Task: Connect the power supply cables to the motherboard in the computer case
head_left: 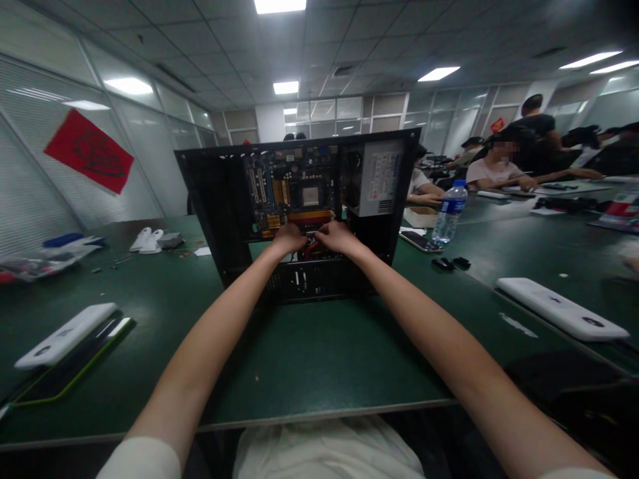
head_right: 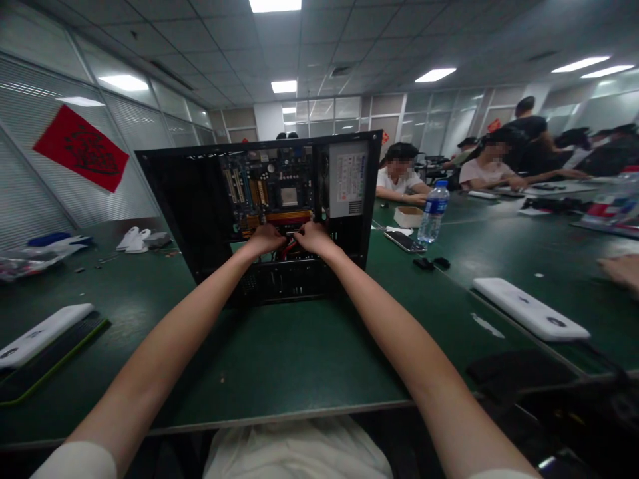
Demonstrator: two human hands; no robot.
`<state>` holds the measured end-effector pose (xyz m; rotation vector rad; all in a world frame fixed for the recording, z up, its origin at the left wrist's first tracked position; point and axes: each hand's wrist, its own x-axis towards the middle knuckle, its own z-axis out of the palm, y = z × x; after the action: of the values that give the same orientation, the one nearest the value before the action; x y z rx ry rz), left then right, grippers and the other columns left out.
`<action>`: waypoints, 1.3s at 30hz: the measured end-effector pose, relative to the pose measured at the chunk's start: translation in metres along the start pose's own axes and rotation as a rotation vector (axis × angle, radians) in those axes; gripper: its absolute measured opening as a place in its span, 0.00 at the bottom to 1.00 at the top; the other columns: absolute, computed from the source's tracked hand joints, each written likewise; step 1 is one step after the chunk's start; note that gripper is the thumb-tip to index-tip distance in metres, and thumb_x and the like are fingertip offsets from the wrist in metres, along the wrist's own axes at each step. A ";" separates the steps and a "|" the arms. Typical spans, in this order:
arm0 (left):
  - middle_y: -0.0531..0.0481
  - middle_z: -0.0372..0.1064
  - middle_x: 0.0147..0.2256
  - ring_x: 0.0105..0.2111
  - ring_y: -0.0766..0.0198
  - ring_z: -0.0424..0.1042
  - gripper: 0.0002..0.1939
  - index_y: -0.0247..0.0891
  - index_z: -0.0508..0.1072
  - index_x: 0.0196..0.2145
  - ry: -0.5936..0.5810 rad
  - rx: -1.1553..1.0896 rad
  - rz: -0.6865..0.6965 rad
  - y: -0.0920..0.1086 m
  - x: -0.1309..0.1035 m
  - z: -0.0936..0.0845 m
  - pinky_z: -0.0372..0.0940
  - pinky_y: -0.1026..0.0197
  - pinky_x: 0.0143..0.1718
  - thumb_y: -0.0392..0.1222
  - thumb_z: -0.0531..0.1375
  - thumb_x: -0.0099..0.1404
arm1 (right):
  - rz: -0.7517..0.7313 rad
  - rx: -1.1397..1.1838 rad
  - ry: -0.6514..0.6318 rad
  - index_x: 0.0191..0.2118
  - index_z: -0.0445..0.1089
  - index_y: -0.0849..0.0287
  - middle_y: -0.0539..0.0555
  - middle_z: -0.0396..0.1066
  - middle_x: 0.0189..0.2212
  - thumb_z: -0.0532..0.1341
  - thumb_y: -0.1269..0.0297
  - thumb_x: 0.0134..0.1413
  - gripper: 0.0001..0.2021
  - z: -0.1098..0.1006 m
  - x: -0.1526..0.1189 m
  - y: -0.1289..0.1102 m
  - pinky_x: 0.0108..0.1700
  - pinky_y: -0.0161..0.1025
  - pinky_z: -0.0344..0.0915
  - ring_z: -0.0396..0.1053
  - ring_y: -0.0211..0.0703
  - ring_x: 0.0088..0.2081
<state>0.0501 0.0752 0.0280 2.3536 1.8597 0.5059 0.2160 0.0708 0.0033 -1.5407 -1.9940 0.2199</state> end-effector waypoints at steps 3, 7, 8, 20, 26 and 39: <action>0.33 0.82 0.37 0.42 0.49 0.81 0.16 0.29 0.84 0.42 0.013 0.024 -0.029 0.003 -0.001 0.001 0.69 0.60 0.40 0.43 0.63 0.64 | -0.008 -0.003 -0.006 0.47 0.83 0.65 0.64 0.81 0.47 0.60 0.63 0.70 0.14 -0.001 -0.001 0.000 0.47 0.38 0.68 0.79 0.54 0.49; 0.30 0.81 0.40 0.44 0.48 0.81 0.17 0.27 0.83 0.45 0.007 0.043 -0.039 0.005 -0.001 0.000 0.70 0.59 0.41 0.43 0.62 0.65 | -0.005 0.003 0.002 0.49 0.82 0.64 0.64 0.81 0.49 0.61 0.63 0.70 0.14 -0.001 -0.001 -0.001 0.50 0.38 0.67 0.77 0.53 0.53; 0.31 0.81 0.40 0.43 0.48 0.81 0.18 0.27 0.83 0.46 0.001 0.045 -0.038 0.006 -0.001 -0.001 0.70 0.60 0.41 0.43 0.62 0.65 | -0.008 0.007 0.000 0.49 0.82 0.64 0.63 0.81 0.49 0.61 0.63 0.70 0.14 -0.001 -0.001 -0.001 0.51 0.38 0.67 0.77 0.53 0.53; 0.28 0.81 0.41 0.45 0.45 0.81 0.20 0.26 0.81 0.50 -0.004 0.073 -0.029 0.008 -0.004 -0.002 0.70 0.58 0.43 0.43 0.62 0.66 | -0.027 -0.024 0.006 0.49 0.83 0.64 0.64 0.81 0.48 0.60 0.61 0.71 0.15 -0.001 -0.001 -0.002 0.48 0.38 0.67 0.78 0.54 0.51; 0.30 0.82 0.39 0.45 0.45 0.81 0.18 0.29 0.83 0.46 -0.001 0.074 -0.035 0.007 0.000 -0.001 0.71 0.58 0.43 0.45 0.63 0.65 | -0.035 -0.036 0.002 0.48 0.83 0.63 0.62 0.82 0.48 0.61 0.60 0.71 0.15 -0.002 -0.002 -0.003 0.48 0.37 0.67 0.78 0.53 0.51; 0.28 0.80 0.47 0.50 0.43 0.79 0.20 0.30 0.83 0.48 0.040 0.076 -0.025 0.004 0.011 0.005 0.71 0.56 0.46 0.47 0.65 0.64 | 0.025 -0.014 0.071 0.53 0.77 0.68 0.68 0.78 0.53 0.56 0.72 0.70 0.15 0.003 0.002 0.002 0.56 0.40 0.66 0.75 0.54 0.57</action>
<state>0.0580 0.0855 0.0265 2.3810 1.9573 0.4922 0.2161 0.0739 0.0006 -1.5617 -1.9256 0.1590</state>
